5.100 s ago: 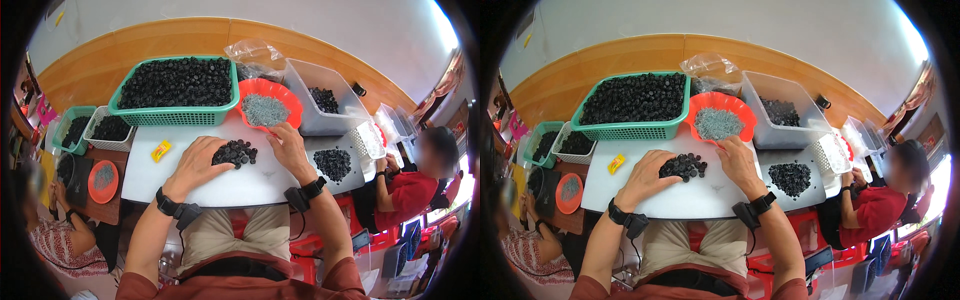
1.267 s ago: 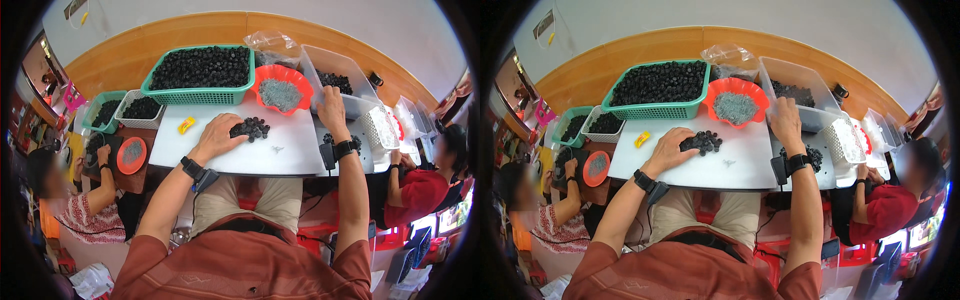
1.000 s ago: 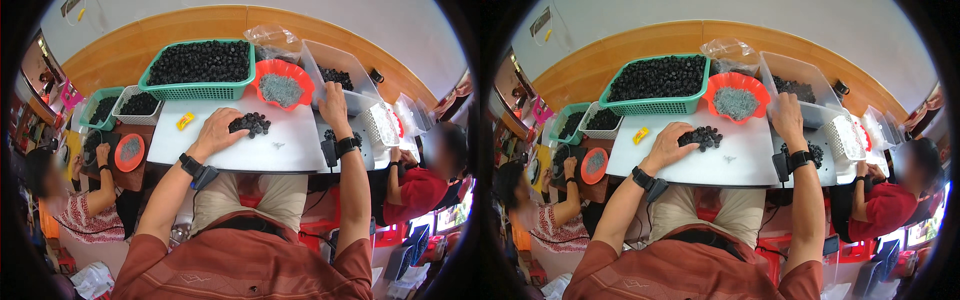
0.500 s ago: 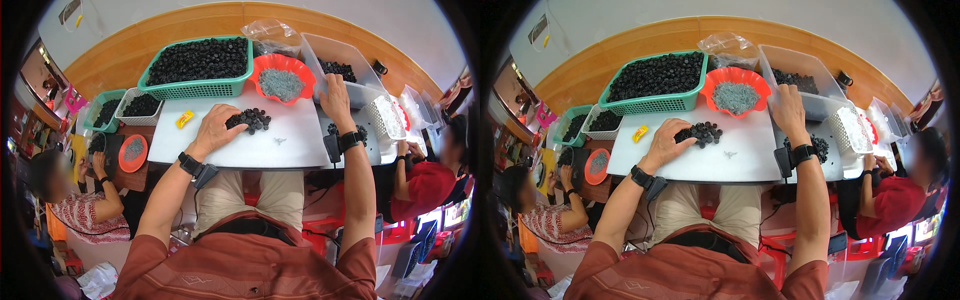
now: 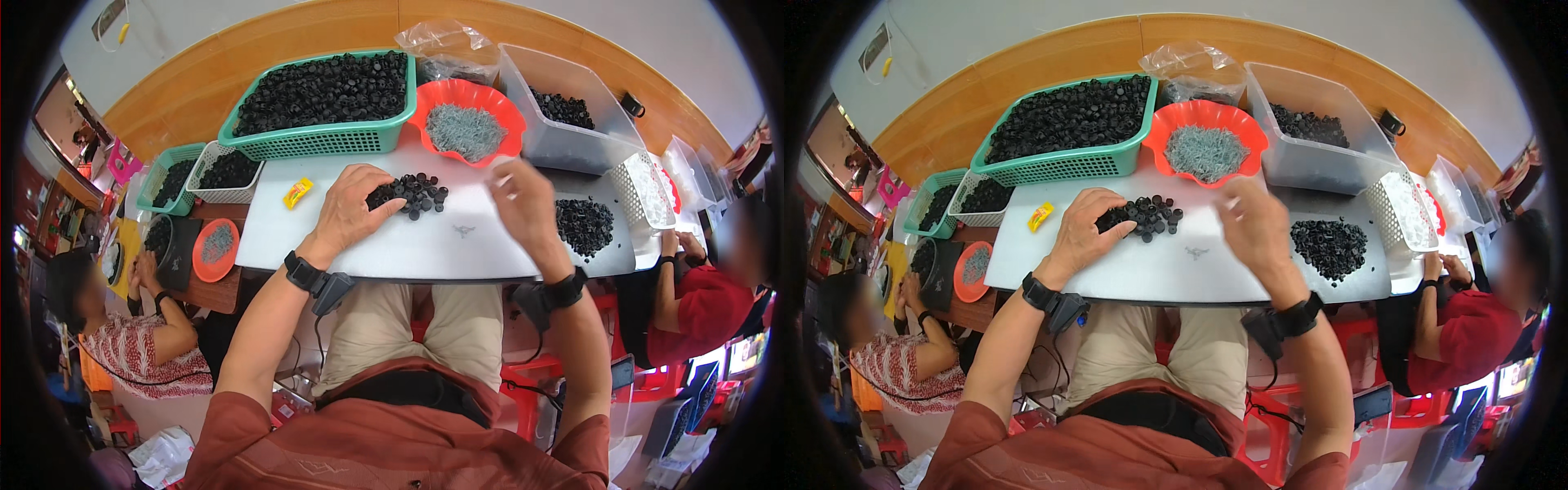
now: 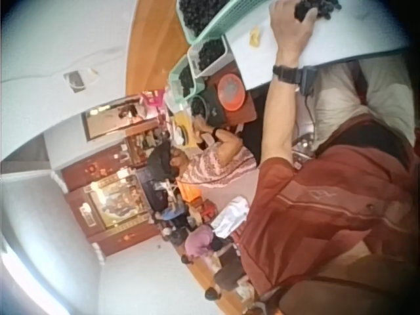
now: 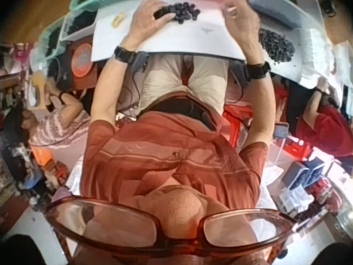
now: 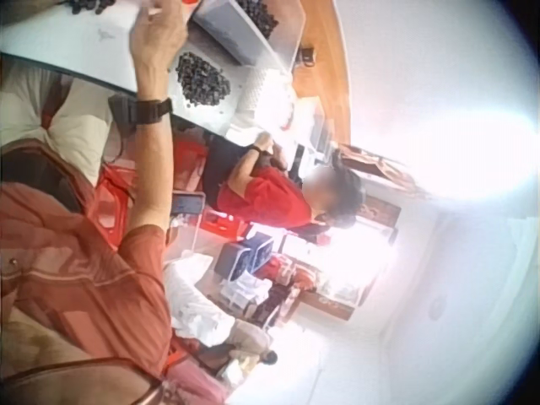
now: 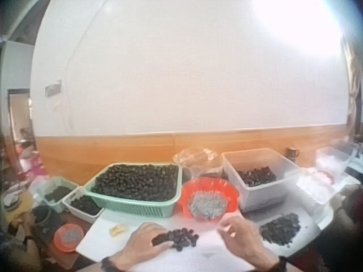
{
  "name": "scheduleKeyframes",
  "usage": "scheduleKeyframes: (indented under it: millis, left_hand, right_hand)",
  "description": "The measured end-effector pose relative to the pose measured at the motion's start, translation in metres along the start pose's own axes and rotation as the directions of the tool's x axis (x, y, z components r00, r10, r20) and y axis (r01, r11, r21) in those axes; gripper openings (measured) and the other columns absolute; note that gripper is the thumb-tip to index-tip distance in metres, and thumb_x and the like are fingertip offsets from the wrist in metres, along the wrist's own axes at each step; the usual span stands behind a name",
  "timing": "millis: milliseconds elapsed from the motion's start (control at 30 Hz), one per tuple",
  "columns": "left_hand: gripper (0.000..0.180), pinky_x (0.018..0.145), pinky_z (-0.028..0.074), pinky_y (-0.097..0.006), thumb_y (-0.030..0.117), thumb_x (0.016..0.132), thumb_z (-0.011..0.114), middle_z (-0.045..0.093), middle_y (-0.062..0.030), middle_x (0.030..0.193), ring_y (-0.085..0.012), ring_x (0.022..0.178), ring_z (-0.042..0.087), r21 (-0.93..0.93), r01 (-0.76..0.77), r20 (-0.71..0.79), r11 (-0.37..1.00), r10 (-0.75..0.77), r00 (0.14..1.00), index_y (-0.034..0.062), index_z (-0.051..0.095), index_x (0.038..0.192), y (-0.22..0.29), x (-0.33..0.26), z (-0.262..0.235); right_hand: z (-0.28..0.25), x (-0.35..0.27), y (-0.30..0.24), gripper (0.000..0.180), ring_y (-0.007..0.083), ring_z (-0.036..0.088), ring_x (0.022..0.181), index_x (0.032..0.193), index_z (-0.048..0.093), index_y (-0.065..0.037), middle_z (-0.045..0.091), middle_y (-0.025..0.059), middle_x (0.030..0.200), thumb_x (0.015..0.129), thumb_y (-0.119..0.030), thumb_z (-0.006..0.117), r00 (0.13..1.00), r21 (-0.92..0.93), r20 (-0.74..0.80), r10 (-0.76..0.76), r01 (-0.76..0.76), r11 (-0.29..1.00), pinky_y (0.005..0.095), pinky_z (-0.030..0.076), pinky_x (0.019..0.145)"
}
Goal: Assembling small black plastic shoe components and pins by hand.
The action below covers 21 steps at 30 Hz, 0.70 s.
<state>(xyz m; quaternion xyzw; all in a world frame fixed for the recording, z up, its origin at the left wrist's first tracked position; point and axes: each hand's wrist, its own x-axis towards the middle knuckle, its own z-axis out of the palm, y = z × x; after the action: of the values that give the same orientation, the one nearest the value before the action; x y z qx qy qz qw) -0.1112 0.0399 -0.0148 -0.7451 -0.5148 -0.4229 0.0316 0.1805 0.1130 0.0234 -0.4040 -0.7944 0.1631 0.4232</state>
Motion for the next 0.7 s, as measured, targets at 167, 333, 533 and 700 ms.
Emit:
scheduleKeyframes:
  millis: [167, 333, 533, 700]
  left_hand:
    - [0.038, 0.096, 0.052, -0.044, 0.020, 0.076, 0.087, 0.072, -0.0151, 0.108, -0.0348, 0.108, 0.065, -0.015, 0.002, -0.005, 1.000, -0.002, 1.000, 0.0008, 0.072, 0.105, 0.001, 0.001, 0.002]
    - [0.037, 0.094, 0.053, -0.043, 0.021, 0.078, 0.087, 0.072, -0.0144, 0.107, -0.0342, 0.108, 0.065, -0.014, -0.027, -0.030, 1.000, 0.027, 0.999, 0.0010, 0.072, 0.105, -0.001, 0.000, 0.000]
    - [0.036, 0.095, 0.053, -0.044, 0.019, 0.077, 0.087, 0.072, -0.0148, 0.107, -0.0349, 0.108, 0.065, -0.071, -0.019, -0.052, 0.997, 0.016, 0.999, 0.0011, 0.072, 0.105, 0.003, 0.000, 0.003]
    - [0.036, 0.095, 0.053, -0.044, 0.019, 0.077, 0.087, 0.072, -0.0144, 0.106, -0.0350, 0.108, 0.065, -0.056, -0.044, -0.044, 0.997, 0.042, 0.998, 0.0012, 0.072, 0.105, 0.009, 0.000, 0.001]
  right_hand:
    - [0.030, -0.008, -0.017, 0.023, 0.0334, 0.069, 0.088, 0.098, 0.068, -0.005, 0.072, 0.0143, 0.090, 0.085, -0.021, 0.079, 0.973, -0.151, 0.220, 0.071, -0.038, 0.988, 0.0459, 0.053, 0.077]
    - [0.037, -0.003, -0.036, 0.023, 0.0356, 0.068, 0.090, 0.097, 0.071, -0.004, 0.072, 0.0157, 0.089, 0.083, -0.021, 0.080, 0.922, -0.241, 0.370, 0.116, -0.026, 0.970, 0.0467, 0.053, 0.078]
    - [0.048, -0.005, -0.033, 0.020, 0.0351, 0.068, 0.089, 0.095, 0.074, -0.005, 0.072, 0.0151, 0.087, 0.083, -0.020, 0.079, 0.936, -0.237, 0.335, 0.109, -0.028, 0.971, 0.0465, 0.053, 0.079]
    - [0.053, -0.006, -0.033, 0.018, 0.0343, 0.068, 0.091, 0.095, 0.074, -0.004, 0.073, 0.0143, 0.089, 0.083, -0.017, 0.078, 0.938, -0.271, 0.321, 0.132, -0.043, 0.962, 0.0463, 0.054, 0.081]
